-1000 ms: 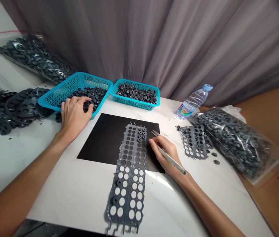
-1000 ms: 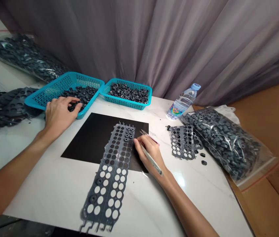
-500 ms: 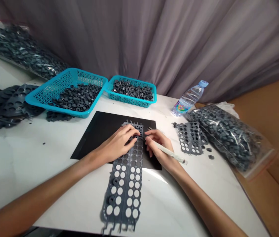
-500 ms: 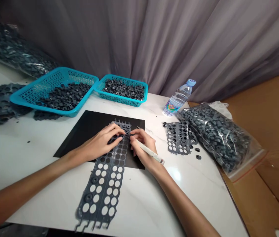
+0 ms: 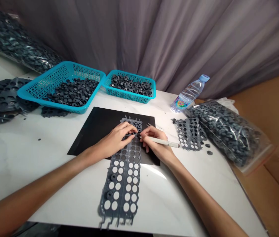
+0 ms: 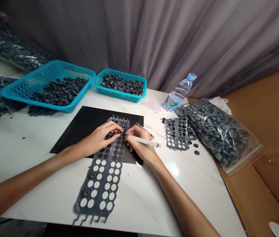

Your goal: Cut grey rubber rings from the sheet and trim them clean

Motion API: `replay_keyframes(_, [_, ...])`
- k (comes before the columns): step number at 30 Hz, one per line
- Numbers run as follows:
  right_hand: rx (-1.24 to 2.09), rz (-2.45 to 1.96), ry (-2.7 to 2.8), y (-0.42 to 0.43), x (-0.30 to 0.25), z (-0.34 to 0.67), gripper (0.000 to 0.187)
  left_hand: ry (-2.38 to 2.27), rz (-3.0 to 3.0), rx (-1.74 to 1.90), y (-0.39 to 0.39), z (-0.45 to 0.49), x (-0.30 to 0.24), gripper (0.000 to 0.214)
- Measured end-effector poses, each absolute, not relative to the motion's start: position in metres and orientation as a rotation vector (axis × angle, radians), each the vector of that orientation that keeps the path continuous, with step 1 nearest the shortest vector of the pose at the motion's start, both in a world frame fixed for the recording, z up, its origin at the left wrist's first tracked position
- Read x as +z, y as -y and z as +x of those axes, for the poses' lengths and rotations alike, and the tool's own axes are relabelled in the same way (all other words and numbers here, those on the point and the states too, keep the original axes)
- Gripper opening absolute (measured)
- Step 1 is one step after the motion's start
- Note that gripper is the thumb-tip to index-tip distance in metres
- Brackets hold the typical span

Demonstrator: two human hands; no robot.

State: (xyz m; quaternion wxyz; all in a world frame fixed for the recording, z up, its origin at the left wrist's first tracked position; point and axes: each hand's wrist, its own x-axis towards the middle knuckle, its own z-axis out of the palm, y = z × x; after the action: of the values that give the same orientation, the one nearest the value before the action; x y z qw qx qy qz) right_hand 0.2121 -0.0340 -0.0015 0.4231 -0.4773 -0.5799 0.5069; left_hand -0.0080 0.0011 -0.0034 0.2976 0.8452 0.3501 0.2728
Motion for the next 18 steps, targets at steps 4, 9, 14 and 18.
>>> replay_keyframes(4, [1.274, -1.187, 1.457, 0.0341, -0.0035, 0.2125, 0.012, -0.932, 2.190, 0.744, -0.0028, -0.0071, -0.0059, 0.018])
replay_keyframes(9, [1.270, -1.187, 1.474, 0.0351, -0.0050, 0.2129, 0.007, -0.916, 2.188, 0.764, -0.0037, -0.0070, -0.0073, 0.017])
replay_keyframes(14, [1.249, -1.216, 1.490, 0.0364, -0.0048, 0.2123, 0.007, -0.905, 2.173, 0.757, -0.0048, -0.0087, -0.0053, 0.020])
replay_keyframes(18, [1.239, -1.224, 1.486, 0.0367, -0.0047, 0.2113, 0.007, -0.887, 2.165, 0.765, -0.0053, -0.0092, -0.0052, 0.022])
